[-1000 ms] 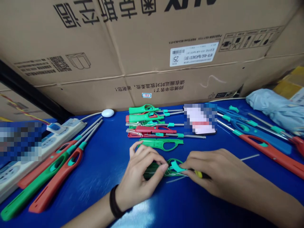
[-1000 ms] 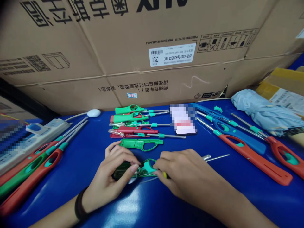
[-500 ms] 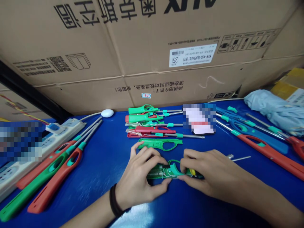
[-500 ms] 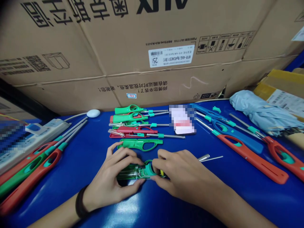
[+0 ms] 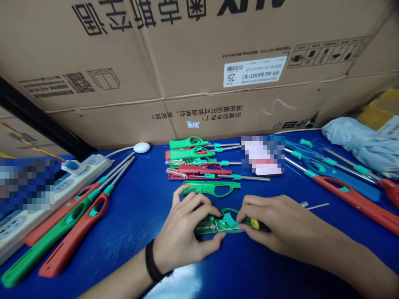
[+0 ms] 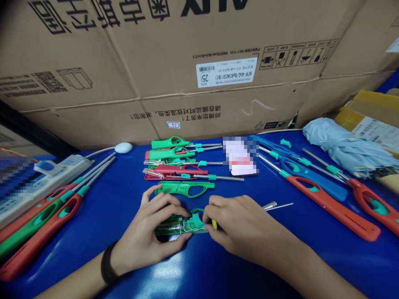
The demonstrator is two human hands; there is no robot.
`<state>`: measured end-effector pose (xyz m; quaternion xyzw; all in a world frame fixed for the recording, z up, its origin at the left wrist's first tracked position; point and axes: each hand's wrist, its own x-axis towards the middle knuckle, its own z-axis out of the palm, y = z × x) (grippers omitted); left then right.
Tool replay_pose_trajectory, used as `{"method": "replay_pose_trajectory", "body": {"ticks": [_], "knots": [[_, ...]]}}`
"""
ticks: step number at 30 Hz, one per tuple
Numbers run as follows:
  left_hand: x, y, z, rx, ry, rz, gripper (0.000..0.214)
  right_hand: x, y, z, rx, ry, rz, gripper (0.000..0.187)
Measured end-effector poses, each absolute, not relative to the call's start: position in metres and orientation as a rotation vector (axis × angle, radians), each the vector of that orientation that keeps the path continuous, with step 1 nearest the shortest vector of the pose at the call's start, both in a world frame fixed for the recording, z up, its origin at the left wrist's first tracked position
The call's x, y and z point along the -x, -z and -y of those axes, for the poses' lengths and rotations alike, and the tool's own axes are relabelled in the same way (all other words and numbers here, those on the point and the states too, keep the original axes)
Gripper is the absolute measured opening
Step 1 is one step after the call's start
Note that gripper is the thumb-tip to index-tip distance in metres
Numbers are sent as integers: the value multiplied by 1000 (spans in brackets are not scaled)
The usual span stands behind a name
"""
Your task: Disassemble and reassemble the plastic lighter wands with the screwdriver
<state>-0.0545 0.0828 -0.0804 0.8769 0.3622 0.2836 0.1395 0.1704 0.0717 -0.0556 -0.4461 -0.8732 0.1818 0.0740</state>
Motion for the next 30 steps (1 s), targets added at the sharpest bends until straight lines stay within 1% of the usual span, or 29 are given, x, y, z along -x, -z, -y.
{"method": "replay_pose_trajectory", "body": {"ticks": [13,20,30], "knots": [[55,81,-83,-2528,-835,-1047,22,-169,56,-71,1280,-559,2630,16],[54,82,-83,-2557,-855,-1016,25,-167,55,-70,1288,-551,2611,12],[55,82,-81,-2610,-896,-986,20,-170,54,-72,1315,-540,2630,12]]}}
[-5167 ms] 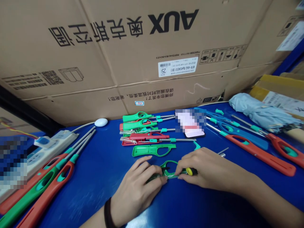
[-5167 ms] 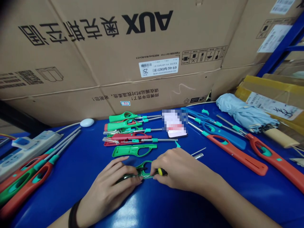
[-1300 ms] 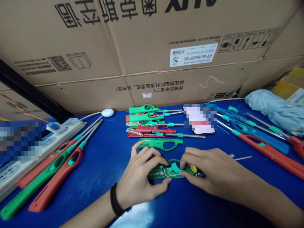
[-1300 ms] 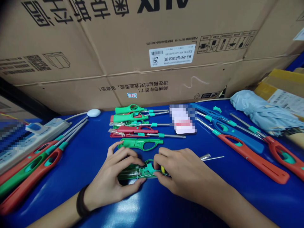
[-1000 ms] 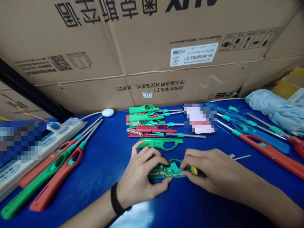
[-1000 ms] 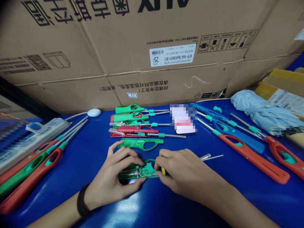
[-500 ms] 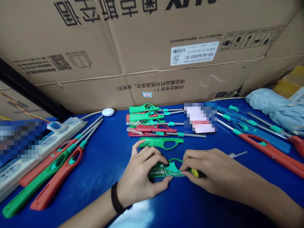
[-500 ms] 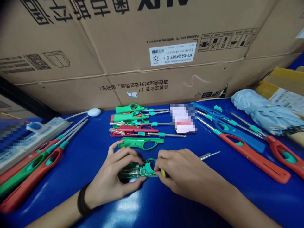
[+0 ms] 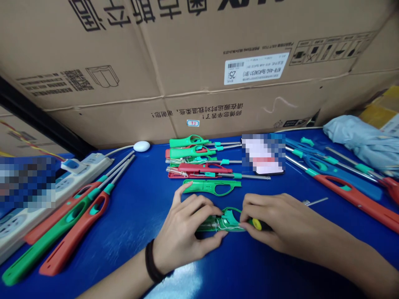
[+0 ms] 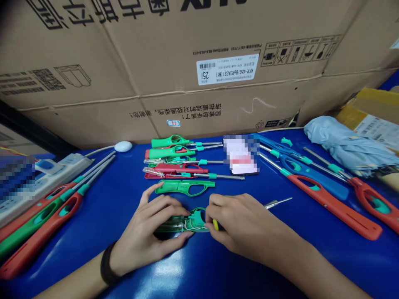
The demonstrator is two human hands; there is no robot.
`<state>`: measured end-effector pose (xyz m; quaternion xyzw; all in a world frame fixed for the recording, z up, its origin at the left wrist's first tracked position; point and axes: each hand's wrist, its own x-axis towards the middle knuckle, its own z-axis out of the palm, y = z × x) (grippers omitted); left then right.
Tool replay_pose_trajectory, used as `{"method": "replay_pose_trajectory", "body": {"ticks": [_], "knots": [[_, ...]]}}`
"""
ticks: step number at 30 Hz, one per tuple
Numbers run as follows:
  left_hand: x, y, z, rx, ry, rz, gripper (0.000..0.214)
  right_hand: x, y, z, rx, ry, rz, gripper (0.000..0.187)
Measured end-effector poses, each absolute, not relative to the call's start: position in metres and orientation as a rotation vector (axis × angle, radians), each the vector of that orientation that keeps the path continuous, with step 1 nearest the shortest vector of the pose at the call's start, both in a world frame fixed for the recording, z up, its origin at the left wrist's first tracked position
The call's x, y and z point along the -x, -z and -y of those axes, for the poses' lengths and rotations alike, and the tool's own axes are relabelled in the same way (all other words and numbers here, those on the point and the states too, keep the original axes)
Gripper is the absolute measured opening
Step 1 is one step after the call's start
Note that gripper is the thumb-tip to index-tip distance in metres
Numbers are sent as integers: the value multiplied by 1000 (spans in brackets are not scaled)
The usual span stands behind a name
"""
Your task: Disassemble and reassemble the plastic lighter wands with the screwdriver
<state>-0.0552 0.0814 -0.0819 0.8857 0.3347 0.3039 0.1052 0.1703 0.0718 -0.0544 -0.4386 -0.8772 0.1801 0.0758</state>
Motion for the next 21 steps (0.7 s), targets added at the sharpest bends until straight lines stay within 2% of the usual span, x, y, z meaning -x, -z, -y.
{"method": "replay_pose_trajectory", "body": {"ticks": [21], "knots": [[55,81,-83,-2585,-882,-986,19,-176,48,-71,1297,-602,2548,14]]}}
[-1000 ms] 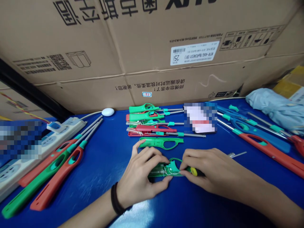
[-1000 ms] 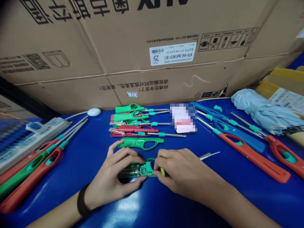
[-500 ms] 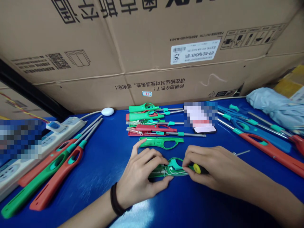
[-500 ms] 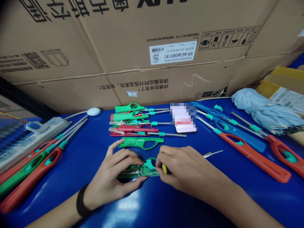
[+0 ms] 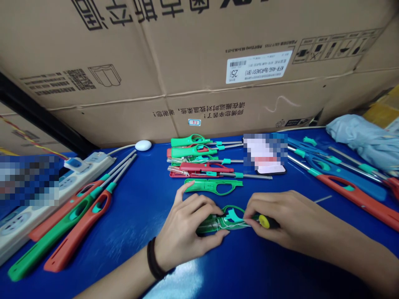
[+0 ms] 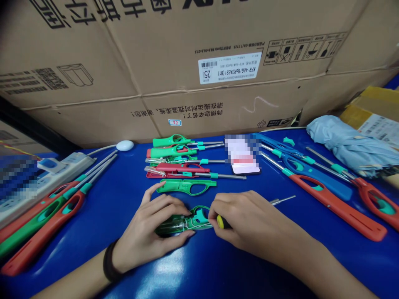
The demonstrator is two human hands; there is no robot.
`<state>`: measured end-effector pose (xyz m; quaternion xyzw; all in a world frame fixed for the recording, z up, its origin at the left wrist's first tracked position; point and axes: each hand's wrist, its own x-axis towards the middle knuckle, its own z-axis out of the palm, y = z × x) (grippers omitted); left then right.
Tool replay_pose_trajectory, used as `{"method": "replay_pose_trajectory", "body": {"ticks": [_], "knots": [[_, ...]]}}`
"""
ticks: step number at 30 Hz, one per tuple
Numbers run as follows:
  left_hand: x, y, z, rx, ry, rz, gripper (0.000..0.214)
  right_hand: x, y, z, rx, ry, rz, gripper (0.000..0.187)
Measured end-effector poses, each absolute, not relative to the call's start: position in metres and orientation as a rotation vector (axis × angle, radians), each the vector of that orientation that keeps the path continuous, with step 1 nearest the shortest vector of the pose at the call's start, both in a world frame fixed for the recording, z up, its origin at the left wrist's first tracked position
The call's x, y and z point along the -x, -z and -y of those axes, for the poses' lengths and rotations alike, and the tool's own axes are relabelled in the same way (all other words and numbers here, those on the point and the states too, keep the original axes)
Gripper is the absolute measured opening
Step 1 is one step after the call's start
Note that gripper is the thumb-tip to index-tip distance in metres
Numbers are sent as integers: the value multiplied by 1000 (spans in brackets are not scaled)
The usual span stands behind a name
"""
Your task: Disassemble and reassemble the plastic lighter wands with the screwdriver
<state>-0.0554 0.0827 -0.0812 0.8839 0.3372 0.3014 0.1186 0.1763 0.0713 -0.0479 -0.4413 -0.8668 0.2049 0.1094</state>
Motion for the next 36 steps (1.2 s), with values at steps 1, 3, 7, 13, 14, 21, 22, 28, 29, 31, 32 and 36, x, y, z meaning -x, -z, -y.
{"method": "replay_pose_trajectory", "body": {"ticks": [1,3,7,13,14,21,22,28,29,31,32,36], "knots": [[55,81,-83,-2583,-882,-984,19,-177,48,-71,1289,-609,2542,14],[55,81,-83,-2579,-874,-983,19,-177,50,-72,1280,-627,2534,14],[56,80,-83,-2573,-863,-985,18,-175,52,-73,1300,-639,2547,14],[56,81,-83,-2581,-865,-985,18,-180,50,-75,1334,-642,2562,14],[56,81,-83,-2584,-867,-986,19,-181,50,-75,1344,-645,2562,14],[56,81,-84,-2585,-863,-982,18,-180,49,-77,1343,-644,2566,14],[55,81,-84,-2587,-865,-979,18,-179,49,-77,1333,-642,2564,14],[55,81,-84,-2596,-861,-974,17,-175,52,-76,1302,-638,2552,15],[56,81,-84,-2597,-861,-974,16,-174,52,-76,1299,-638,2555,15],[56,81,-84,-2594,-861,-974,17,-173,54,-76,1288,-641,2568,15],[56,81,-84,-2593,-861,-973,17,-173,55,-76,1282,-644,2576,15],[56,82,-84,-2589,-853,-973,17,-170,57,-76,1268,-641,2600,15]]}}
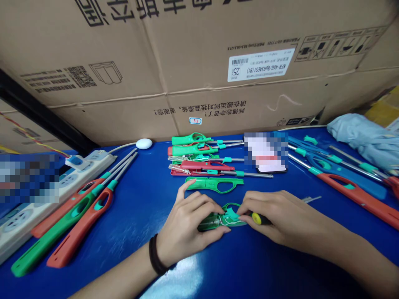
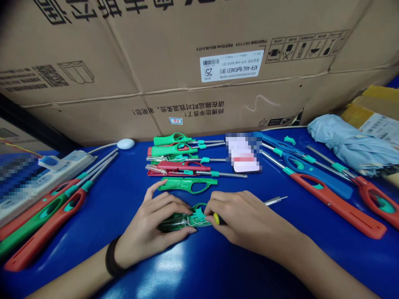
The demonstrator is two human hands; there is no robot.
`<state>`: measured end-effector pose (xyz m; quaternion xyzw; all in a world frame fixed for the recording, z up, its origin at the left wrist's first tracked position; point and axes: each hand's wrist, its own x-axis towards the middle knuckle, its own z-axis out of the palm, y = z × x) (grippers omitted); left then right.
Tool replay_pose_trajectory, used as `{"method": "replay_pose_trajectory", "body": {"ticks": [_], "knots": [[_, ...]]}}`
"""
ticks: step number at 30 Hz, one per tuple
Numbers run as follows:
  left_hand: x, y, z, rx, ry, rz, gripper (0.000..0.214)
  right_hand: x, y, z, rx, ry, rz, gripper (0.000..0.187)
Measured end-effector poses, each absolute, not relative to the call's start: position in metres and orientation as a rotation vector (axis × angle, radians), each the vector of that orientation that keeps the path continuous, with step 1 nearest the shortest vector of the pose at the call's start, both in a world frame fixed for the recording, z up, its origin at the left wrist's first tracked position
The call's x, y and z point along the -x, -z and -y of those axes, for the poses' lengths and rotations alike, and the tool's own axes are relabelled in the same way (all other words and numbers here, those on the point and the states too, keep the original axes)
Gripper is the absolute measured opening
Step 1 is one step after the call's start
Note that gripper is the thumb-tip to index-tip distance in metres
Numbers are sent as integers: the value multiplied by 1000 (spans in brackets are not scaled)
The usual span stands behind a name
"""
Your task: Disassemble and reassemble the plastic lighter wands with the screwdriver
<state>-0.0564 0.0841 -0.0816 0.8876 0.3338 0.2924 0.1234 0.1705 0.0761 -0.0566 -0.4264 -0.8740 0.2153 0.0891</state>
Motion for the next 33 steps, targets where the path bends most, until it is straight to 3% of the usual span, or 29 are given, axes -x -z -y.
{"method": "replay_pose_trajectory", "body": {"ticks": [11,17,26,33], "knots": [[58,84,-86,-2526,-842,-991,23,-167,60,-71,1241,-429,2725,14],[57,84,-84,-2538,-845,-994,21,-164,65,-65,1111,-219,2824,25],[57,83,-84,-2588,-852,-989,20,-167,67,-65,1079,-225,2852,33],[58,86,-82,-2776,-837,-950,19,-161,76,-53,1078,240,2786,27]]}}
